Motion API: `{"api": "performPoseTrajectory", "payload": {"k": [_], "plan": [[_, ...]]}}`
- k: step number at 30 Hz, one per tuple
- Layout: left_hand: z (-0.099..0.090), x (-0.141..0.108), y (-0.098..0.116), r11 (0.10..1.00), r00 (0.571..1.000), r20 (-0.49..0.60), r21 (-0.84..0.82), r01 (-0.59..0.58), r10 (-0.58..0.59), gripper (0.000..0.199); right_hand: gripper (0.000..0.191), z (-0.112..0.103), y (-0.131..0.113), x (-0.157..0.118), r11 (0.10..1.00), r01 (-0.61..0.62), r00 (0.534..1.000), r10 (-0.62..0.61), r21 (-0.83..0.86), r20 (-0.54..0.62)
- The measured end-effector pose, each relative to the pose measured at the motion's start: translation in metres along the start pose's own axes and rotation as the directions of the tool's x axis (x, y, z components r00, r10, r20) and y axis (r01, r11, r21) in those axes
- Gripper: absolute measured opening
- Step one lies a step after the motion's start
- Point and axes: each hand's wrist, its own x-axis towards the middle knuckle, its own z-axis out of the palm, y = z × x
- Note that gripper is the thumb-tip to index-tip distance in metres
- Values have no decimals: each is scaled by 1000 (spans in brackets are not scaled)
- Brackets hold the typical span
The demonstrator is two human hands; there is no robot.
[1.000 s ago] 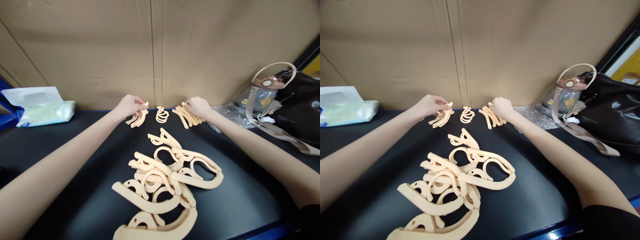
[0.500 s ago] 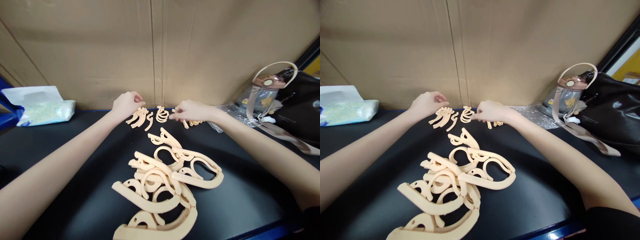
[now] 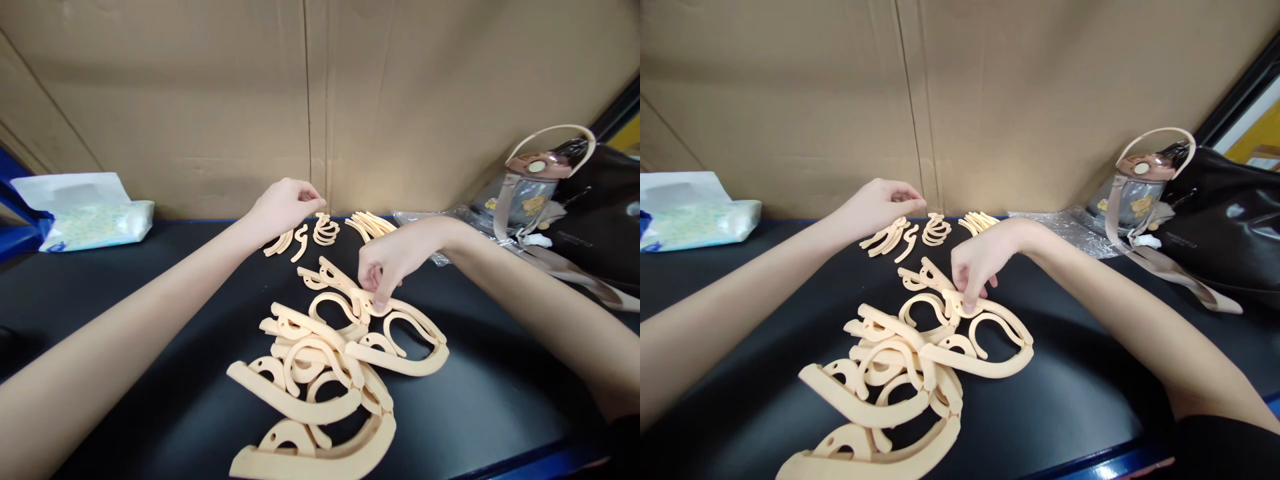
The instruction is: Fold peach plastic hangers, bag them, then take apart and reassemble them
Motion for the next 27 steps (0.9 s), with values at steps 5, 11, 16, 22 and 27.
{"api": "performPoseTrajectory", "payload": {"k": [5,11,16,22,27], "plan": [[6,-7,10,914,969,237,-372,160,-72,40,30,-13,12,-10,988,97,973,-69,121,-222],[19,-12,16,614,855,519,-679,402,14,19,35,-27,29,-19,966,163,882,-51,202,-469],[20,-10,12,612,860,510,-676,411,-14,12,28,-28,34,-22,969,164,848,-44,182,-529],[20,-12,13,640,864,503,-654,403,-31,12,23,-17,17,-9,951,-188,601,-85,-244,-794],[18,-14,19,756,921,387,-586,290,-54,22,29,-2,1,10,584,-634,483,-213,-507,-850]]}}
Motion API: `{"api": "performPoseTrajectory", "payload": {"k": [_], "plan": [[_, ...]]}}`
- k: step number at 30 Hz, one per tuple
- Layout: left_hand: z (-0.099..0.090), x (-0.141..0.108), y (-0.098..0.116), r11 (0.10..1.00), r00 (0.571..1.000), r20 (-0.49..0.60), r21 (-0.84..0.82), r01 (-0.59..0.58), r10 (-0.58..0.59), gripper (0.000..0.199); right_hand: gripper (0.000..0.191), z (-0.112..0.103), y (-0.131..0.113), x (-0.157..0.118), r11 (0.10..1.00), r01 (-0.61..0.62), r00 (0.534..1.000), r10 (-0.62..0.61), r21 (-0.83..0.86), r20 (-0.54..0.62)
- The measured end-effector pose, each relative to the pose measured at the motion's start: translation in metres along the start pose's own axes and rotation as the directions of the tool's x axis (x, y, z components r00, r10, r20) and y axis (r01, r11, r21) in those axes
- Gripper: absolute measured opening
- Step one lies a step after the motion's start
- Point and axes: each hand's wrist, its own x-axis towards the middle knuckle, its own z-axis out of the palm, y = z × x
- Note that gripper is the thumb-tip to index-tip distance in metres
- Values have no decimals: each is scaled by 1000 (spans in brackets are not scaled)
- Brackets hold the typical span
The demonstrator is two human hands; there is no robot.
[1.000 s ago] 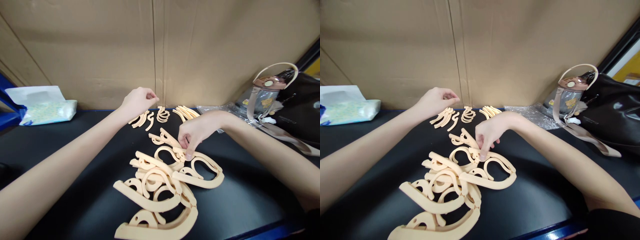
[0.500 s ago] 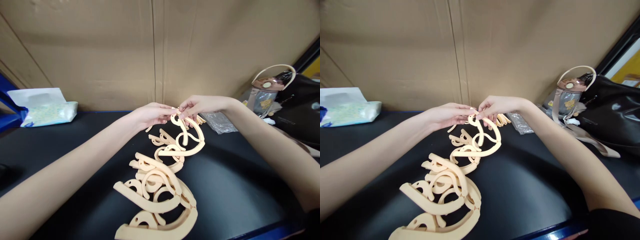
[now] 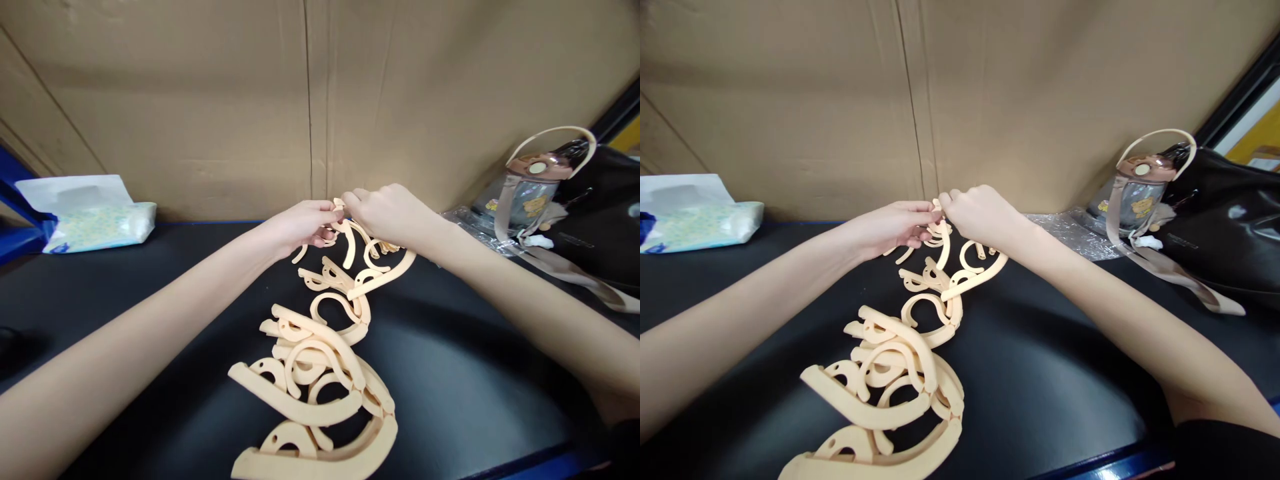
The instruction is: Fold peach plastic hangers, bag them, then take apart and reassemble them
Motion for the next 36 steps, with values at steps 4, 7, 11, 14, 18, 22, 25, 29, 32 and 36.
{"api": "performPoseTrajectory", "payload": {"k": [4,7,11,14,18,22,25,29,32,36], "plan": [[-10,0,6,979,992,-109,200,-42,65,20,32,4,0,3,1000,4,1000,-4,-23,22],[-17,0,10,923,977,-189,383,-20,99,14,30,6,3,7,999,-9,1000,9,31,8],[-23,0,11,863,970,-235,500,67,61,20,26,5,4,11,988,2,1000,-4,154,9],[-27,4,6,859,973,-226,507,73,50,17,29,5,2,11,967,13,999,-23,253,39],[-30,10,-2,873,980,-196,485,54,47,18,30,6,-2,11,958,-18,997,-4,286,77],[-24,10,-2,877,977,-205,478,51,55,17,31,10,0,15,948,-30,995,-1,315,100],[-18,2,5,862,961,-263,504,61,85,15,33,17,12,18,940,-34,993,-8,340,122],[-23,-2,7,781,946,-302,617,102,115,20,31,28,34,20,945,-65,989,17,320,148],[-37,6,-8,718,930,-346,678,157,123,24,29,32,41,20,948,-62,988,15,312,153],[-52,14,-33,631,901,-410,739,237,142,30,34,32,40,19,935,-90,988,42,343,147]]}}
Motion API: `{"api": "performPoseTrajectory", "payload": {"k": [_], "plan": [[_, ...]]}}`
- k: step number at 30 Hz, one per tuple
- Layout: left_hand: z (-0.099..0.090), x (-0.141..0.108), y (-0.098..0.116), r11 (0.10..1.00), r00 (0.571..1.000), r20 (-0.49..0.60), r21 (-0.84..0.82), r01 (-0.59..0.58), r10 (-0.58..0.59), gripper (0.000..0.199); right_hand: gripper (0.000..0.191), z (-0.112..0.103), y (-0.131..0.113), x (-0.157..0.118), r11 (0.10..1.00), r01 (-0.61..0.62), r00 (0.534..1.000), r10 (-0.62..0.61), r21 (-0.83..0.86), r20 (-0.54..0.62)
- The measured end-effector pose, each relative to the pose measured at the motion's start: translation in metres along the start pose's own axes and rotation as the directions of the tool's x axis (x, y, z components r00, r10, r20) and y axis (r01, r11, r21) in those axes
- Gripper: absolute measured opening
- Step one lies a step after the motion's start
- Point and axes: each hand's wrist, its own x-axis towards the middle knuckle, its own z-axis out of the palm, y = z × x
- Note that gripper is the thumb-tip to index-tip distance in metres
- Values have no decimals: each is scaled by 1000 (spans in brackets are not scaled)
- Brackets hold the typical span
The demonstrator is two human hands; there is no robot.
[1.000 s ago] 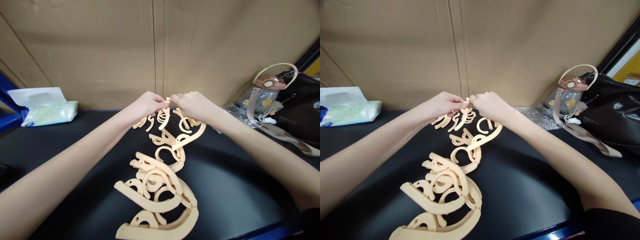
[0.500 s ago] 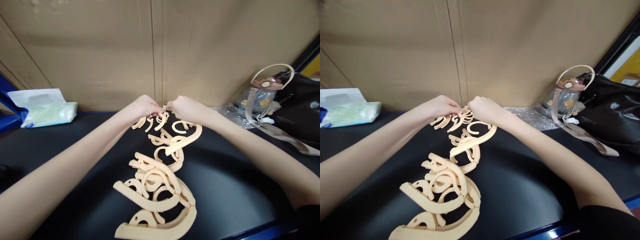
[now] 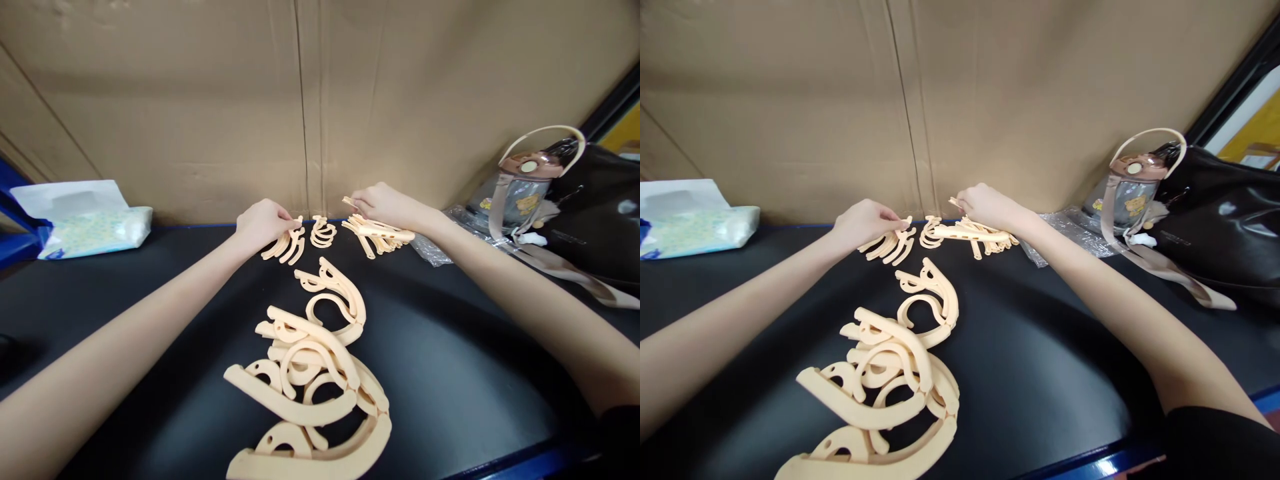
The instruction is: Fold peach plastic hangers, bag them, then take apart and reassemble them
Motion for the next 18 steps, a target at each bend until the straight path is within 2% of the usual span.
{"api": "performPoseTrajectory", "payload": {"k": [3,5,8,10,13,18], "plan": [[5,-1,-5,997,999,-26,74,-18,20,38,34,-1,-2,-2,999,-15,1000,15,33,10],[6,-3,-3,992,998,-29,115,-50,54,59,35,-2,-3,-3,998,-35,999,36,52,-5],[9,-5,2,985,993,86,143,-94,82,102,36,-3,-1,-3,995,-62,997,65,80,-40],[12,-5,5,984,979,188,145,-102,73,118,35,-2,0,-3,994,-61,996,66,94,-56],[14,-6,7,983,965,255,152,-98,57,114,34,-2,3,-2,990,-78,994,86,116,-67],[8,-5,5,984,965,259,157,-86,43,93,35,-1,3,-2,977,-126,983,145,170,-108]]}}
